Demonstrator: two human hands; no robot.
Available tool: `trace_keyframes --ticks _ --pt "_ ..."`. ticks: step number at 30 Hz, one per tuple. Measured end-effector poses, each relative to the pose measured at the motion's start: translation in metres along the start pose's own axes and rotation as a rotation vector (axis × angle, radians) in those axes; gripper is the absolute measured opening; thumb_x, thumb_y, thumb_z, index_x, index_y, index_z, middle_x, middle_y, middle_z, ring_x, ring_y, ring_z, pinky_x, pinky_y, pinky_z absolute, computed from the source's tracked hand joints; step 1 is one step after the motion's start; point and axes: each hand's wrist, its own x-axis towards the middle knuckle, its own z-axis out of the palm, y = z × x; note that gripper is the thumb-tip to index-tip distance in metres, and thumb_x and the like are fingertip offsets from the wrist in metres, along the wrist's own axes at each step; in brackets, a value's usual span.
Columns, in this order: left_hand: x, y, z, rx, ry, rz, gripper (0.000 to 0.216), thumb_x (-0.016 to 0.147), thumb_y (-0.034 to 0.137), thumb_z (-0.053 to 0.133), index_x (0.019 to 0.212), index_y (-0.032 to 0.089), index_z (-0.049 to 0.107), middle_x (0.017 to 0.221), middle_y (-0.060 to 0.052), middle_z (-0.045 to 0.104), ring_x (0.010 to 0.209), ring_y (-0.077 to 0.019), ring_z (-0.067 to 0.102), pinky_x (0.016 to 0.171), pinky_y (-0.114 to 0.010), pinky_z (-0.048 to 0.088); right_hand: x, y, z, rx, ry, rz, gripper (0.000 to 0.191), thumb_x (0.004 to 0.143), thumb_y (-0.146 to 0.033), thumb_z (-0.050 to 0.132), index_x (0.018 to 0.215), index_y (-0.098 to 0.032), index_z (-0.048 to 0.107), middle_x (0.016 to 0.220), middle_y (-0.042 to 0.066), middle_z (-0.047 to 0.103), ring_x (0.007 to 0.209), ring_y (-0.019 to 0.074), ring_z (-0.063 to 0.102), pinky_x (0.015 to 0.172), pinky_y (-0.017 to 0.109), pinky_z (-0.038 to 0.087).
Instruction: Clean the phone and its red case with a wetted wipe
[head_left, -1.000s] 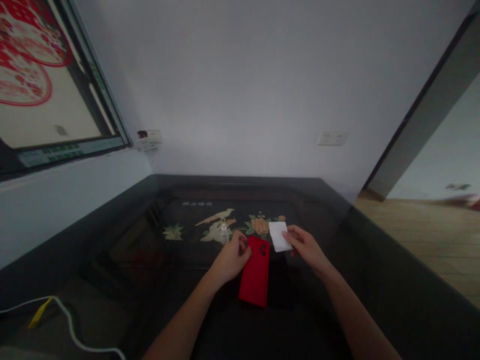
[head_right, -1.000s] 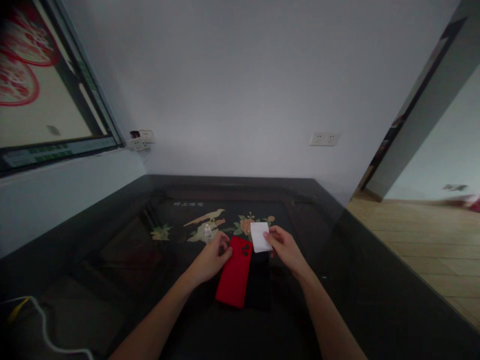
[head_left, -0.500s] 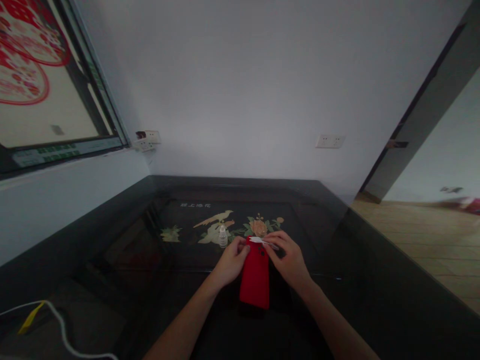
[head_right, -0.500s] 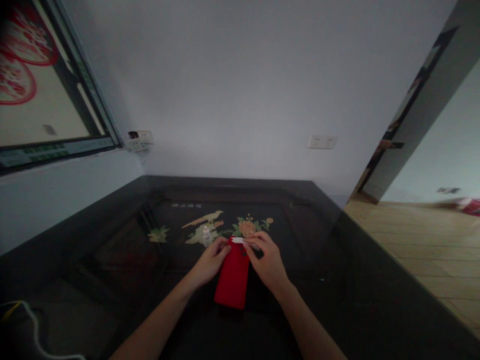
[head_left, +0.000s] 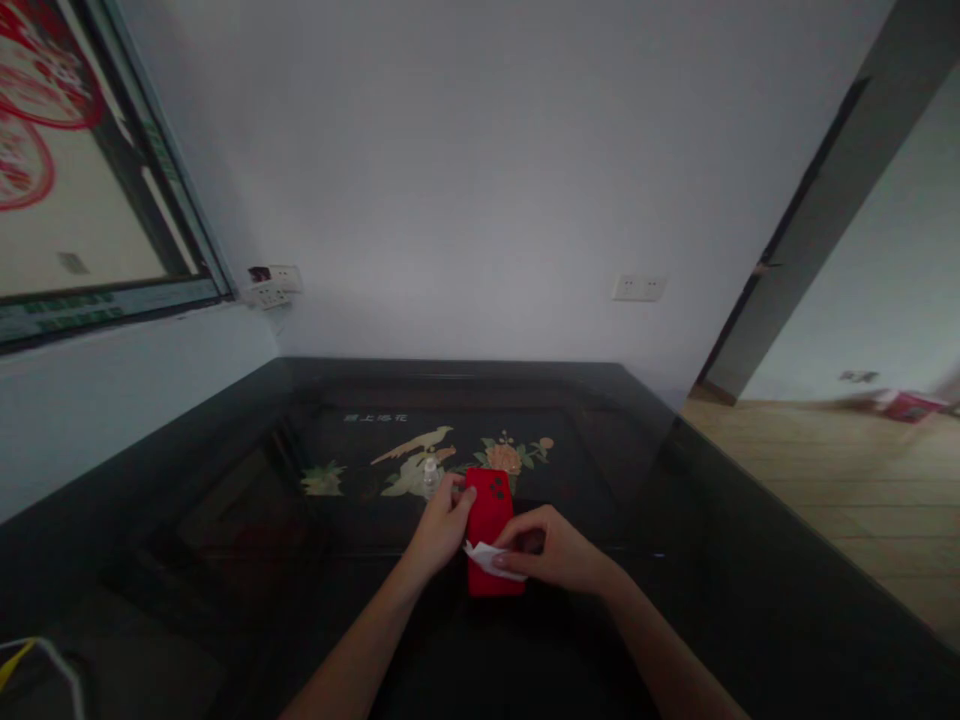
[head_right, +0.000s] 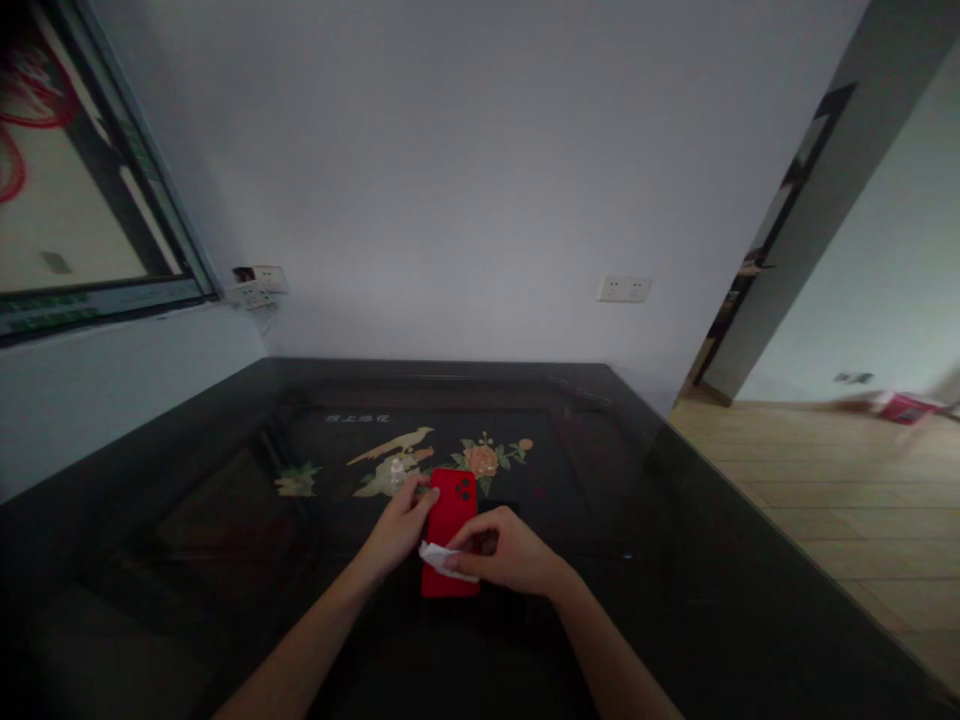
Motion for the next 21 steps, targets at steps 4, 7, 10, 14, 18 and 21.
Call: trace_keyframes --ticks 4,7,10,14,18,21 --pt "-0.001 0.001 0.002 -0.011 -0.003 -0.023 0.035 0.089 0.053 0.056 0.104 0.022 0.051 0.069 0.004 0.062 0.054 -0.0139 0.057 0.052 -0.024 0.043 -0.002 0.002 -0.003 0.208 -0.234 0.141 0.036 0.073 -0.047 0.085 0.093 -0.017 0.08 0.081 0.003 0.076 0.068 0.0153 0.068 0.06 0.024 0.054" --pt "-0.001 0.0 0.003 -0.026 -0.011 -0.032 0.034 0.089 0.052 0.057 0.102 0.022 0.05 0.068 0.004 0.06 0.054 -0.0132 0.057 0.052 -0.022 0.042 0.003 0.007 -0.009 0.287 -0.056 0.136 0.041 0.073 -0.052 0.084 0.091 -0.016 0.076 0.077 0.003 0.074 0.062 0.0144 0.066 0.052 0.022 0.051" --pt "-0.001 -0.002 0.005 -0.059 -0.045 -0.061 0.033 0.089 0.051 0.057 0.103 0.022 0.049 0.068 0.005 0.059 0.052 -0.0122 0.055 0.048 -0.021 0.039 0.012 0.014 -0.019 0.305 0.379 0.052 0.045 0.075 -0.057 0.08 0.095 -0.017 0.074 0.082 0.005 0.075 0.068 0.0182 0.068 0.051 0.025 0.053" --pt "-0.004 0.001 0.006 -0.068 -0.095 -0.117 0.032 0.091 0.052 0.056 0.106 0.024 0.049 0.072 0.004 0.061 0.053 -0.0129 0.056 0.048 -0.021 0.041 0.016 0.022 -0.028 0.198 0.753 -0.047 0.043 0.078 -0.055 0.078 0.1 -0.018 0.075 0.104 0.011 0.077 0.092 0.0288 0.073 0.069 0.037 0.063" --pt "-0.008 0.007 0.008 -0.006 -0.116 -0.135 0.037 0.092 0.057 0.055 0.107 0.024 0.05 0.073 0.004 0.062 0.054 -0.0125 0.057 0.05 -0.021 0.042 0.015 0.022 -0.023 0.07 0.75 -0.116 0.034 0.084 -0.048 0.074 0.103 -0.02 0.079 0.108 0.01 0.078 0.1 0.0292 0.073 0.094 0.044 0.059" --pt "-0.007 0.007 0.008 0.02 -0.118 -0.114 0.041 0.091 0.06 0.054 0.108 0.023 0.05 0.074 0.003 0.062 0.056 -0.0127 0.057 0.05 -0.02 0.042 0.014 0.017 -0.013 -0.056 0.602 -0.182 0.026 0.089 -0.041 0.071 0.104 -0.023 0.081 0.112 0.009 0.078 0.105 0.0276 0.072 0.095 0.042 0.057"
